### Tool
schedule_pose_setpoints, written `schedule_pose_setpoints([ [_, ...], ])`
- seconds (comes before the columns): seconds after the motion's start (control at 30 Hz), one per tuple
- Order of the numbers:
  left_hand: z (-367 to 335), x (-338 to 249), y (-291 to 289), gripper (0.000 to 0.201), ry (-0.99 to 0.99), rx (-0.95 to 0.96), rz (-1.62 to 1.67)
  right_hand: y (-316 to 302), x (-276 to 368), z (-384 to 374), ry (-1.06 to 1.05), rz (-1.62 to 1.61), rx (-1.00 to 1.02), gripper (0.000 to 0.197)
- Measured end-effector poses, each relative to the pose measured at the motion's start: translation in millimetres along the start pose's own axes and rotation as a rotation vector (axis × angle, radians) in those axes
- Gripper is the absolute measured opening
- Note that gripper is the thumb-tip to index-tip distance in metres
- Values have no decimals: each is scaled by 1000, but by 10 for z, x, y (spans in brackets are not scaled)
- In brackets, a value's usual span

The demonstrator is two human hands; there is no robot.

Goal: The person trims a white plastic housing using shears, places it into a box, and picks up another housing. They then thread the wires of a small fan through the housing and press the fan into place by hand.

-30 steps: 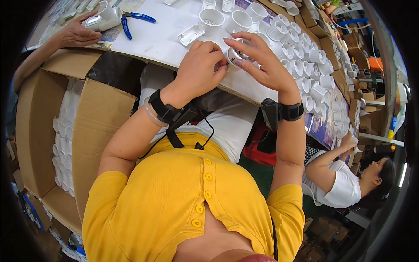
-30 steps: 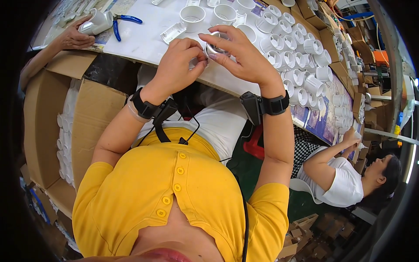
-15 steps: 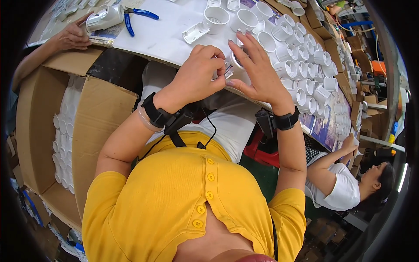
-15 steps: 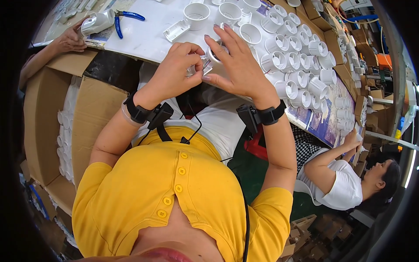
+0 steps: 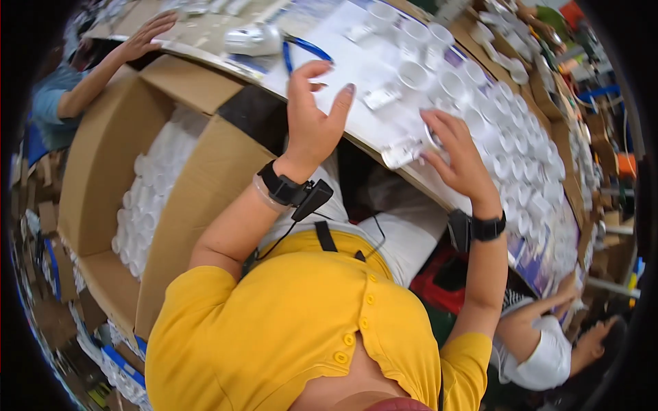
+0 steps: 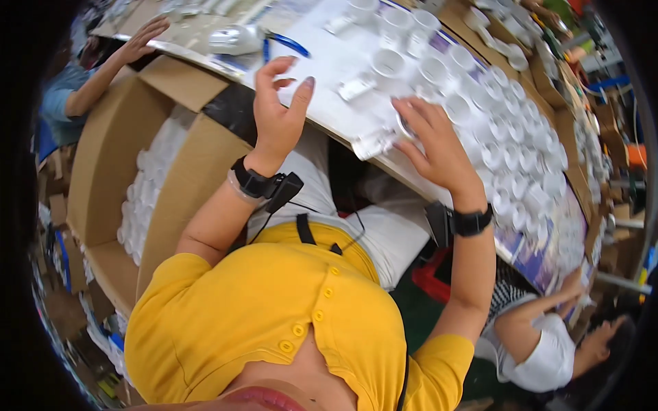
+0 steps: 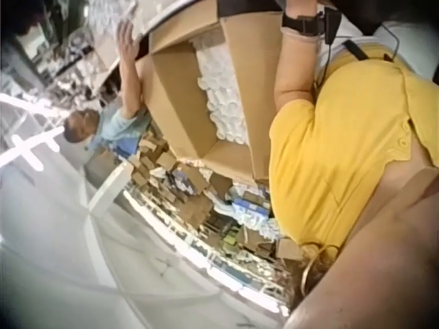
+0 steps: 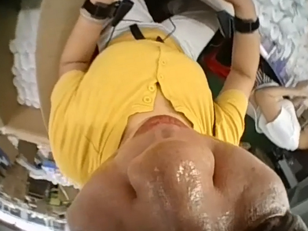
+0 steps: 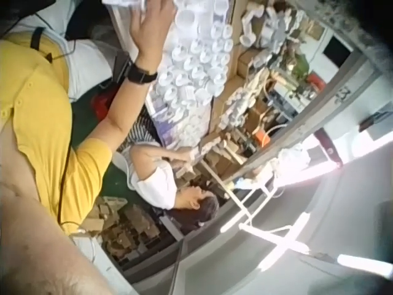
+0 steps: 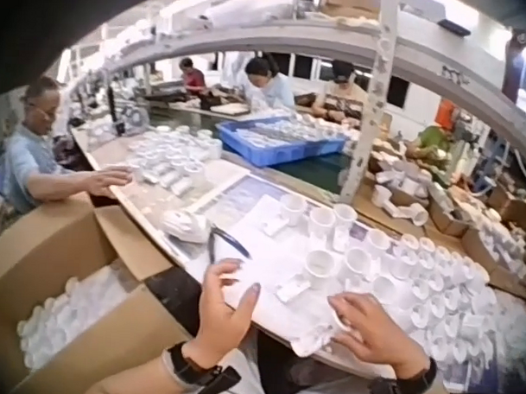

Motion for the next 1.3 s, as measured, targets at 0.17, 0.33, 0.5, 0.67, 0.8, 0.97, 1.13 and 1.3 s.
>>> schedule_pose_setpoints([
  [0.17, -458, -87, -829, 74, 281, -203, -626, 51, 46, -46, 36, 11, 0, 57],
  [0.33, -950, 408, -1215, 99, -106, -195, -836, 44, 2, -62, 60, -43, 10, 56],
  [0.5, -1096, 660, -1187, 94, -207, -99, -934, 59, 13, -52, 78, -33, -3, 56],
  [0.67, -1138, 742, -1273, 77, -210, -118, -796, 68, -10, -32, 87, -52, -17, 56],
  [0.8, -1106, 567, -1065, 72, 49, -69, -521, 54, -84, 78, 109, -84, -40, 56],
  [0.97, -727, 278, -13, 69, 229, 199, -427, 76, -51, 26, 94, -116, -7, 55],
  [1.13, -634, 576, 439, 70, 143, 359, -375, 50, -27, 48, 129, -155, 41, 57],
  [1.3, -644, 676, 332, 81, 124, 367, -470, -613, 398, 5, -26, -405, -323, 51],
])
Point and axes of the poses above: each hand's wrist, its own z-axis away from the middle knuckle, its own y-axis out of the palm, x = y × z, the point moved 10 cm from there along -z, towards the middle knuckle, and after that the axes turned 15 degrees about z, right-handed, at the moved point
